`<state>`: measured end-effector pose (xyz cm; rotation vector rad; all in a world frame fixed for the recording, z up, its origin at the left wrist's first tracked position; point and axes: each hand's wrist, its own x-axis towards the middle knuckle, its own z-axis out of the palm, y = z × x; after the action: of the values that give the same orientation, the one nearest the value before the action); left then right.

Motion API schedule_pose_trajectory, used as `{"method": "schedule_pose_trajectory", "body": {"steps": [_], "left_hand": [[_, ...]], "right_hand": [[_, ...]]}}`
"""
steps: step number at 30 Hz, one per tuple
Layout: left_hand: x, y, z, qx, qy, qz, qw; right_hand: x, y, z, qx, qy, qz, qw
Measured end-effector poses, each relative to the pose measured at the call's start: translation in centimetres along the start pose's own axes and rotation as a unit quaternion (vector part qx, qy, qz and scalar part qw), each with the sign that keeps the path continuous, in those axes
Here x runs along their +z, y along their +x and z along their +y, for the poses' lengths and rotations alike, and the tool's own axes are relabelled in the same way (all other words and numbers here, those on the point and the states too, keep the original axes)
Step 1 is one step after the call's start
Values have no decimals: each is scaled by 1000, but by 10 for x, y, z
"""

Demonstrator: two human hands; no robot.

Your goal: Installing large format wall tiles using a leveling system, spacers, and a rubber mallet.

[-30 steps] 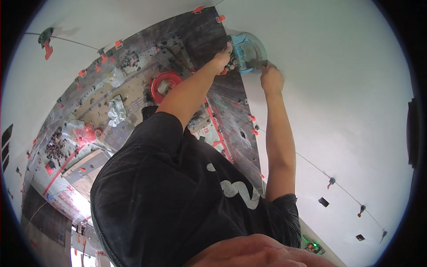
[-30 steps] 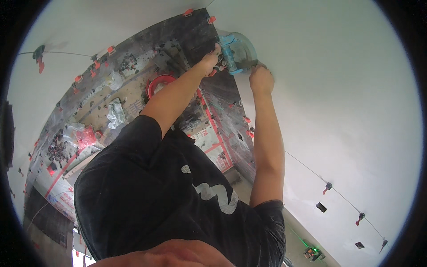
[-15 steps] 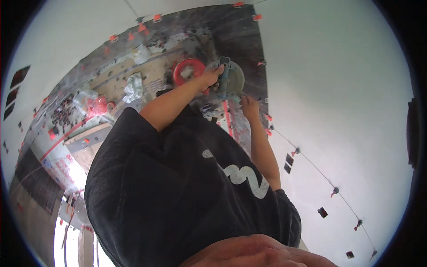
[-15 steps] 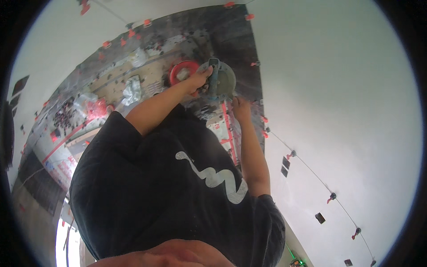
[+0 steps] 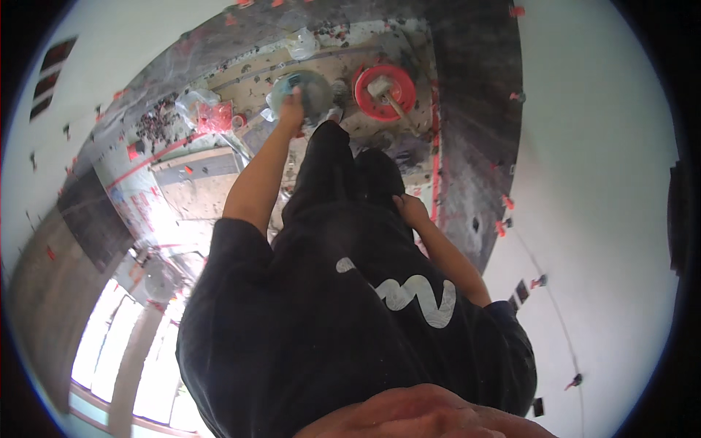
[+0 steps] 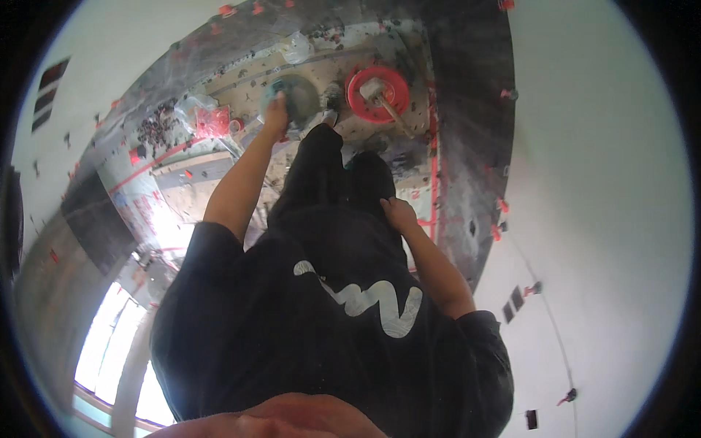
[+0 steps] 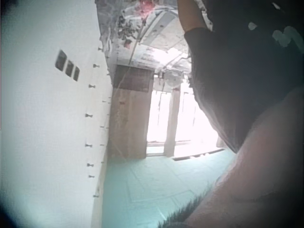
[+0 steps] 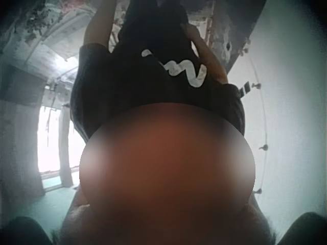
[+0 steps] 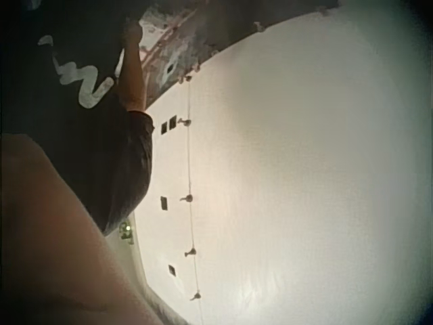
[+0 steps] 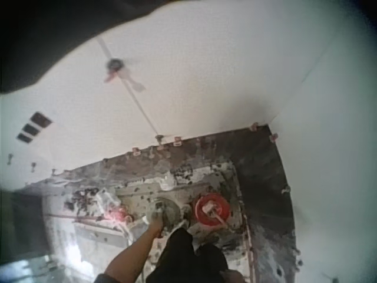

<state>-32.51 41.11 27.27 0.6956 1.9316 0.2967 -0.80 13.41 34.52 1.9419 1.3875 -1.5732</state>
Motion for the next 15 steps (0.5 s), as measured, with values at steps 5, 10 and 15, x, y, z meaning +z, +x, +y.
{"method": "schedule_pose_trajectory", "body": {"steps": [5,10,15], "left_hand": [[-69,75,-105,8,233,28,972],[-50,144,-152,18,440,-128,889],[-8,223,-195,23,627,-160,762]], "right_hand": [[-17,-65,-28,-113,202,-151,961],[25,-44,-6,35,278,-206,938],[88,-10,-32,143,172,-24,974]]}}
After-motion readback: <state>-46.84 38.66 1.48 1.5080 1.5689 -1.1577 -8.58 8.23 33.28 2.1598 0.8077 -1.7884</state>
